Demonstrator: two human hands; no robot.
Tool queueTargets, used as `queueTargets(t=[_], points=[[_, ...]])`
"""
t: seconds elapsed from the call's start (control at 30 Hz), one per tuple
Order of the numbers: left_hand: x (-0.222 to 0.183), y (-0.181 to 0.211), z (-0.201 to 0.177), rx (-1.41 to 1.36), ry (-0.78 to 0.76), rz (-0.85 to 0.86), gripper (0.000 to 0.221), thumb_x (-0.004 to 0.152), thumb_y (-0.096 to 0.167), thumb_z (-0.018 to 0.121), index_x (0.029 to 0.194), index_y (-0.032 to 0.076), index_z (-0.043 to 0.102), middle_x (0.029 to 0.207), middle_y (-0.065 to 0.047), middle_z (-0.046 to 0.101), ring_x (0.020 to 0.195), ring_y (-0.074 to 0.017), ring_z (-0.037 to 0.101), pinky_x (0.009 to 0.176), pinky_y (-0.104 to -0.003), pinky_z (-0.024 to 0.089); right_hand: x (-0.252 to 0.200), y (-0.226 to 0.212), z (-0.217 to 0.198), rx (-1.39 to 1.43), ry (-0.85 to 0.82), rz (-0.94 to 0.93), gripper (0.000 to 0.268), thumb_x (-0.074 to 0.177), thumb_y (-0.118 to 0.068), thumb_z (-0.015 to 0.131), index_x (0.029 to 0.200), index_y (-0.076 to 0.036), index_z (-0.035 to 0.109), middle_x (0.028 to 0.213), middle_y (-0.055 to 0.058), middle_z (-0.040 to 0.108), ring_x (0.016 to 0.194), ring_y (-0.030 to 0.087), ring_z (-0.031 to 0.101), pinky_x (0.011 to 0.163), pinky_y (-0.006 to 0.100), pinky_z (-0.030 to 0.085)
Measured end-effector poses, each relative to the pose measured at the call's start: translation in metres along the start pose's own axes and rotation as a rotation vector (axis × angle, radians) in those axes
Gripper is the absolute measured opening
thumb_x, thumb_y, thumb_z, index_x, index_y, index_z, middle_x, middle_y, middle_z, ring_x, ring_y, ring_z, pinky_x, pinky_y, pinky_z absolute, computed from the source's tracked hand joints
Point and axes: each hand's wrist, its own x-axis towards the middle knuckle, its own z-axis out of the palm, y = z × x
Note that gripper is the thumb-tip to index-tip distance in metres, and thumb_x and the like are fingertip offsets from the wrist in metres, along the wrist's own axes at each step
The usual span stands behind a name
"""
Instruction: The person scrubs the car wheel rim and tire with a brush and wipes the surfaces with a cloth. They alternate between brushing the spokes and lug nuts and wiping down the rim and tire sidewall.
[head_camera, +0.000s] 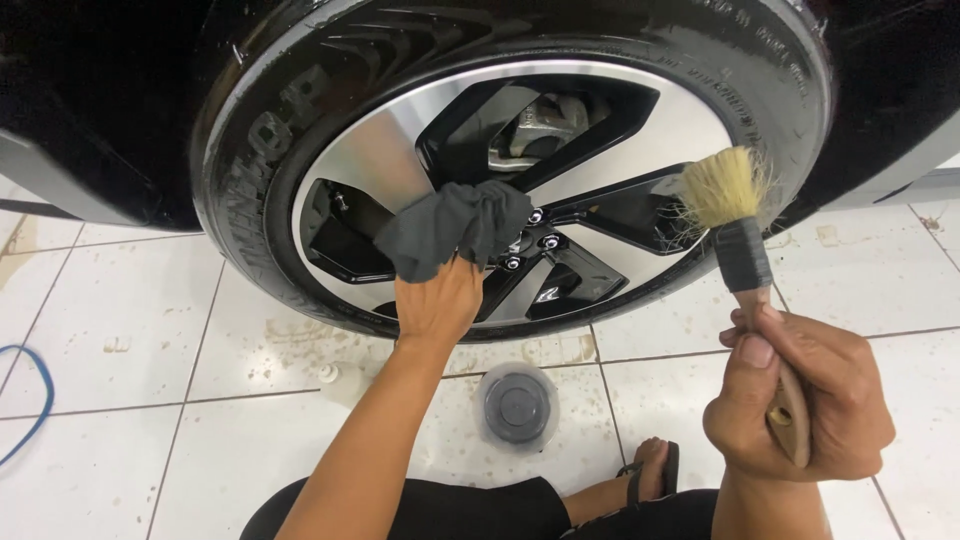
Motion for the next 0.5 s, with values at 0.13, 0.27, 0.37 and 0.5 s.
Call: queueTargets(t=[0.13,0.27,0.37,0.5], points=[[0.049,0.000,-0.021,0.049,-0.002,-0.036,0.023,0.095,0.022,0.059,0.103,0.014,0.079,0.086,-0.003,0.073,0.083,-0.0290,0.068,0.079,-0.041,0.052,0.003,-0.003,0.004,-0.010,-0.007,0.012,0.007,0.098,0.020,0.057,0.104,0.025,0.055,0.093,0.043,0.064,0.069,0.044,0.066,0.061,0.045,0.058],[0.055,-0.003,-0.012,0.119,0.006,0.002,0.023,0.098,0.030,0.060,0.112,0.019,0.076,0.139,0.001,0.064,0.110,-0.0272,0.070,0.085,-0.044,0.051,0.004,-0.004,0.008,-0.007,-0.052,-0.009,0.008,0.099,0.020,0.058,0.105,0.024,0.056,0.093,0.042,0.065,0.071,0.042,0.066,0.063,0.045,0.058],[0.025,-0.007,-0.001,0.070,0.024,0.051,0.016,0.095,0.024,0.062,0.102,0.020,0.076,0.113,0.005,0.069,0.096,-0.0235,0.070,0.071,-0.040,0.055,0.005,-0.003,0.008,-0.012,-0.052,-0.029,0.007,0.100,0.019,0.059,0.105,0.024,0.056,0.094,0.042,0.066,0.072,0.042,0.066,0.064,0.046,0.058],[0.014,0.001,-0.003,0.025,0.086,0.056,0.016,0.093,0.023,0.066,0.103,0.021,0.078,0.094,0.003,0.075,0.089,-0.0243,0.070,0.077,-0.039,0.054,0.002,-0.006,0.001,-0.021,-0.042,0.005,0.007,0.099,0.020,0.058,0.104,0.024,0.056,0.093,0.041,0.065,0.071,0.041,0.065,0.064,0.045,0.059]])
